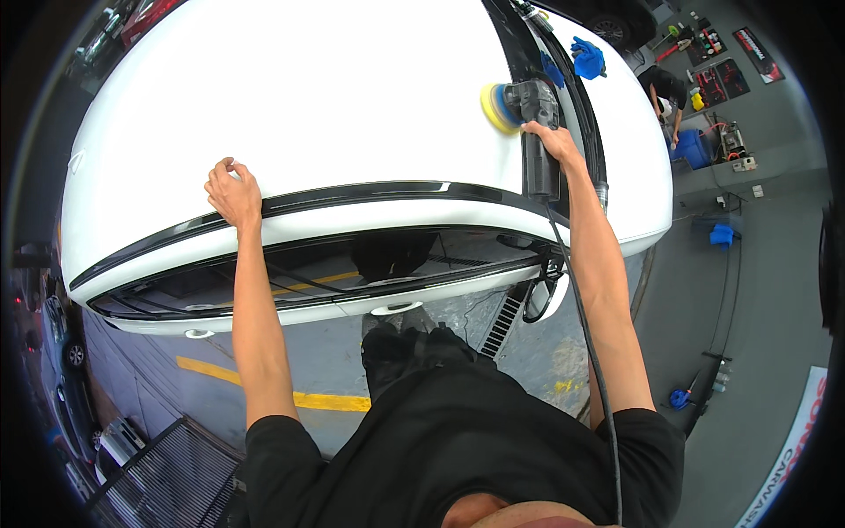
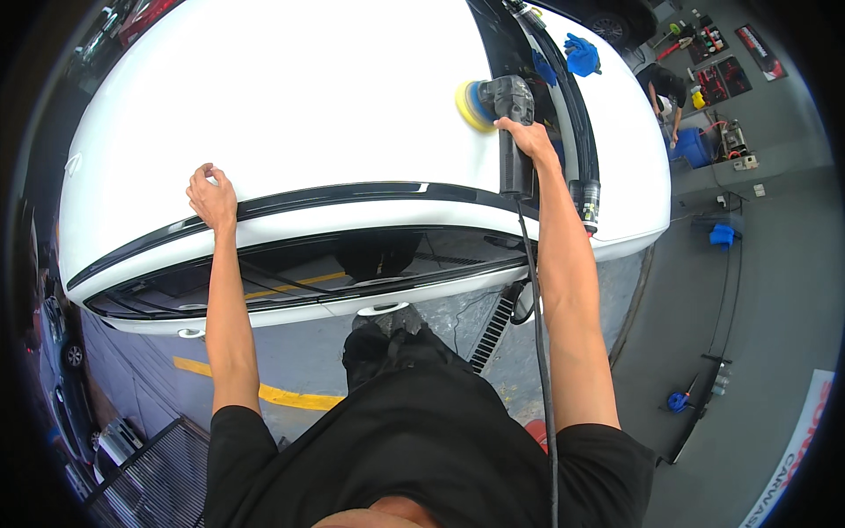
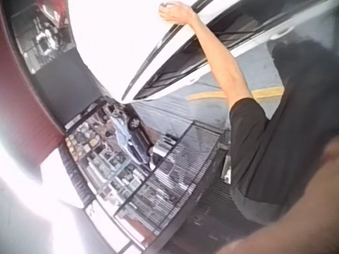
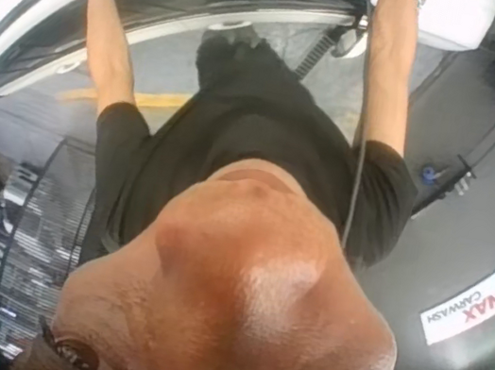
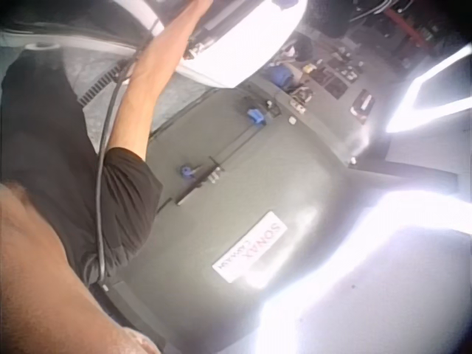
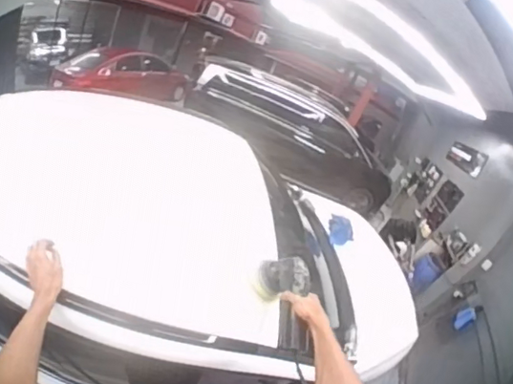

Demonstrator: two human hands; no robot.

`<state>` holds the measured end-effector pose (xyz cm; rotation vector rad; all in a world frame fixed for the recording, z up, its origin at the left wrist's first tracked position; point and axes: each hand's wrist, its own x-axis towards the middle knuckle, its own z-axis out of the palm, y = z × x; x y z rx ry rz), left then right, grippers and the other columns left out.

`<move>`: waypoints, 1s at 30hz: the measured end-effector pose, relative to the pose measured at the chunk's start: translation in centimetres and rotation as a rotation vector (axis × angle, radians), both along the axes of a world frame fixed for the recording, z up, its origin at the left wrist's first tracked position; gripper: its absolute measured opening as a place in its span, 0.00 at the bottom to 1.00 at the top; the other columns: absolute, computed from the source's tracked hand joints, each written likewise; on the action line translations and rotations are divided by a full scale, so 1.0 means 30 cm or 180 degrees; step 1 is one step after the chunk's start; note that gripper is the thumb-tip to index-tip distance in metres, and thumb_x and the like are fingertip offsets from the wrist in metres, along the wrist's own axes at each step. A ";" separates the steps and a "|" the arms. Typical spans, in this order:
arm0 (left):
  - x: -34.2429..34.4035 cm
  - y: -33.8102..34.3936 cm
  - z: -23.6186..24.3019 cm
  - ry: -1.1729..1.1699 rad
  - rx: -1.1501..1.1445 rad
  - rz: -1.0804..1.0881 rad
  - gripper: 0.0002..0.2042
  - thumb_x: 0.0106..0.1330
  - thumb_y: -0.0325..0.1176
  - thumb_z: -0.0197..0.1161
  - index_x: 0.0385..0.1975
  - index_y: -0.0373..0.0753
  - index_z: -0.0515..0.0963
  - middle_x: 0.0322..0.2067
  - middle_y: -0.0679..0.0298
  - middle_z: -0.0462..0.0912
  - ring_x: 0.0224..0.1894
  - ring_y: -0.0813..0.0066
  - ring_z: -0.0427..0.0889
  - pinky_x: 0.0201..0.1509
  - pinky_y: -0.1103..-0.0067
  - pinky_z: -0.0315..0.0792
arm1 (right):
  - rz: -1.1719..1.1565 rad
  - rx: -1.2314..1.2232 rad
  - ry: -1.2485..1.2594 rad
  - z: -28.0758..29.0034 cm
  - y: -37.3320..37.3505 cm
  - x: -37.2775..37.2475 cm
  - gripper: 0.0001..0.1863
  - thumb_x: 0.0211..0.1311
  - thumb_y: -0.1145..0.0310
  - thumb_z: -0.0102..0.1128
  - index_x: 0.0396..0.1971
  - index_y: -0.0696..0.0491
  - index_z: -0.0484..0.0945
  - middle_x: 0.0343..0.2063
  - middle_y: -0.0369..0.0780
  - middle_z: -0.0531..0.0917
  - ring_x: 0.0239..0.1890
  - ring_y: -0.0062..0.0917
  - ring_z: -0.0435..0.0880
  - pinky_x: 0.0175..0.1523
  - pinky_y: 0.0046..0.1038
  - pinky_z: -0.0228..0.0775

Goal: The person uses a rotary polisher with a yellow pad to buff the hood of a white car. They apply polishing compound to the pad and continue polishing the hood surface in overlapping passes.

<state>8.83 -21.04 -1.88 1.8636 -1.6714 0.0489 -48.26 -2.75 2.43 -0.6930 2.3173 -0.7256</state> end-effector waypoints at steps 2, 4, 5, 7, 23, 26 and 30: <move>-0.002 -0.001 0.000 -0.0003 -0.0014 0.0013 0.14 0.73 0.39 0.56 0.53 0.41 0.80 0.50 0.62 0.82 0.57 0.61 0.74 0.63 0.64 0.67 | -0.0054 0.0126 0.0131 -0.003 -0.048 -0.036 0.41 0.45 0.46 0.73 0.51 0.66 0.80 0.39 0.49 0.86 0.35 0.34 0.88 0.41 0.36 0.80; 0.001 0.001 0.000 0.0033 -0.0016 0.0009 0.14 0.73 0.39 0.56 0.53 0.41 0.81 0.50 0.62 0.82 0.57 0.61 0.74 0.63 0.63 0.67 | -0.0053 0.0030 -0.0043 -0.001 -0.087 -0.062 0.41 0.44 0.46 0.74 0.51 0.66 0.80 0.39 0.49 0.86 0.36 0.34 0.88 0.41 0.36 0.81; 0.004 0.001 0.001 0.0049 -0.0018 0.0011 0.14 0.73 0.39 0.56 0.53 0.41 0.81 0.50 0.62 0.82 0.57 0.60 0.74 0.63 0.63 0.67 | -0.0048 -0.0018 -0.0134 0.011 -0.108 -0.060 0.42 0.44 0.46 0.74 0.51 0.66 0.80 0.39 0.49 0.86 0.36 0.34 0.88 0.41 0.36 0.81; 0.009 0.002 0.002 0.0065 -0.0029 -0.0006 0.14 0.73 0.39 0.56 0.52 0.40 0.81 0.50 0.62 0.82 0.57 0.60 0.74 0.63 0.63 0.67 | -0.0100 0.0018 -0.0091 0.007 -0.164 -0.081 0.43 0.43 0.44 0.74 0.51 0.67 0.80 0.39 0.50 0.86 0.37 0.35 0.87 0.42 0.37 0.80; -0.009 -0.001 0.007 -0.0022 0.0019 0.0037 0.14 0.73 0.39 0.57 0.52 0.41 0.81 0.50 0.62 0.82 0.56 0.60 0.75 0.62 0.63 0.67 | 0.0130 0.0069 0.0204 0.033 -0.303 -0.142 0.37 0.46 0.46 0.73 0.46 0.65 0.82 0.35 0.44 0.86 0.31 0.29 0.86 0.36 0.30 0.79; -0.017 -0.008 0.006 -0.0031 0.0005 0.0036 0.14 0.73 0.39 0.57 0.52 0.41 0.81 0.50 0.63 0.82 0.56 0.60 0.75 0.62 0.63 0.67 | 0.0162 0.0147 0.0324 0.036 -0.321 -0.132 0.47 0.40 0.42 0.72 0.53 0.68 0.80 0.47 0.53 0.84 0.45 0.40 0.84 0.47 0.37 0.75; 0.007 0.001 -0.001 -0.0037 -0.0058 0.0095 0.14 0.72 0.39 0.57 0.51 0.41 0.81 0.50 0.62 0.82 0.55 0.60 0.75 0.62 0.63 0.67 | 0.0419 0.0168 0.0399 0.081 -0.351 -0.027 0.52 0.37 0.40 0.71 0.56 0.70 0.79 0.51 0.57 0.83 0.49 0.44 0.84 0.52 0.40 0.74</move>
